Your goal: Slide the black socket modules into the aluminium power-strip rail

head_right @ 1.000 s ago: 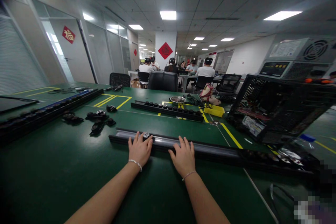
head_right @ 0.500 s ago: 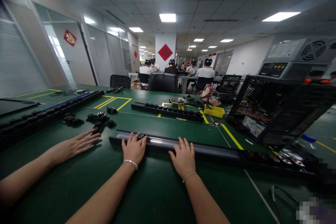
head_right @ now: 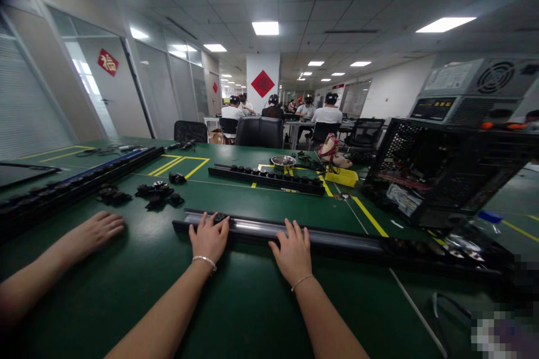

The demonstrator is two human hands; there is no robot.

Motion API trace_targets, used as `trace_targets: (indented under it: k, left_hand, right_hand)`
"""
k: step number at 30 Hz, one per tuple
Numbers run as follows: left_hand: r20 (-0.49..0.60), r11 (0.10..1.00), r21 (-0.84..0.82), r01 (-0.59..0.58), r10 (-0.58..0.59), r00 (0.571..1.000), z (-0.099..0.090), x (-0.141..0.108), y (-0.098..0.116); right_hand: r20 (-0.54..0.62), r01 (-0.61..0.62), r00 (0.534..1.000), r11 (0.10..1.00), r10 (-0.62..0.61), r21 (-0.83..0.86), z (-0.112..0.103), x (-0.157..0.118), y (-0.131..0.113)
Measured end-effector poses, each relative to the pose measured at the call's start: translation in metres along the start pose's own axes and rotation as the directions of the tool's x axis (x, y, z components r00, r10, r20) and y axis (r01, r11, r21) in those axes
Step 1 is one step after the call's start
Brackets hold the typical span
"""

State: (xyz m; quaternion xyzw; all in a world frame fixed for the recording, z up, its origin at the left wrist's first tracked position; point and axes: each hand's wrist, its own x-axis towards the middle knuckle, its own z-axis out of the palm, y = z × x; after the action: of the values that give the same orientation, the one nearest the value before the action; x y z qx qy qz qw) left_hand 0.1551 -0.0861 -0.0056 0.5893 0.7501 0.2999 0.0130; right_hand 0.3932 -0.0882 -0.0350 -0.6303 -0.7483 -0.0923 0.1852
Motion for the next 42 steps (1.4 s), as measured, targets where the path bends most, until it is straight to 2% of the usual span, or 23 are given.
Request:
trace_targets:
  k: [2,4,9,25,36,42]
  left_hand:
    - [-0.014,0.999,0.047,-0.007,0.008,1.000,0.029,-0.005,0.018]
    - [-0.027,0.997,0.079,-0.008,0.010,1.000,0.040,-0.003,0.018]
    - [-0.024,0.995,0.096,0.010,-0.008,1.000,0.035,0.003,0.003]
    - [0.019,0.991,0.129,0.045,-0.048,0.999,0.037,0.001,0.009]
    - [-0.019,0.993,0.085,0.077,-0.076,0.997,0.036,0.007,0.000]
    - [-0.055,0.988,0.082,0.131,-0.127,0.990,0.032,0.010,-0.004]
  right_hand:
    - [0.002,0.000,1.000,1.000,0.000,0.001,0.000,0.000,0.000]
    - [0.005,0.000,1.000,1.000,0.000,0.004,0.000,0.000,0.000]
    - [0.015,-0.005,1.000,1.000,0.005,0.015,-0.001,0.000,0.000]
    - [0.006,0.011,1.000,1.000,-0.011,0.012,0.002,0.001,0.001]
    - [0.000,0.010,1.000,1.000,-0.010,0.012,0.002,0.000,0.001]
    - [-0.003,0.010,1.000,1.000,-0.010,0.012,0.002,0.000,0.001]
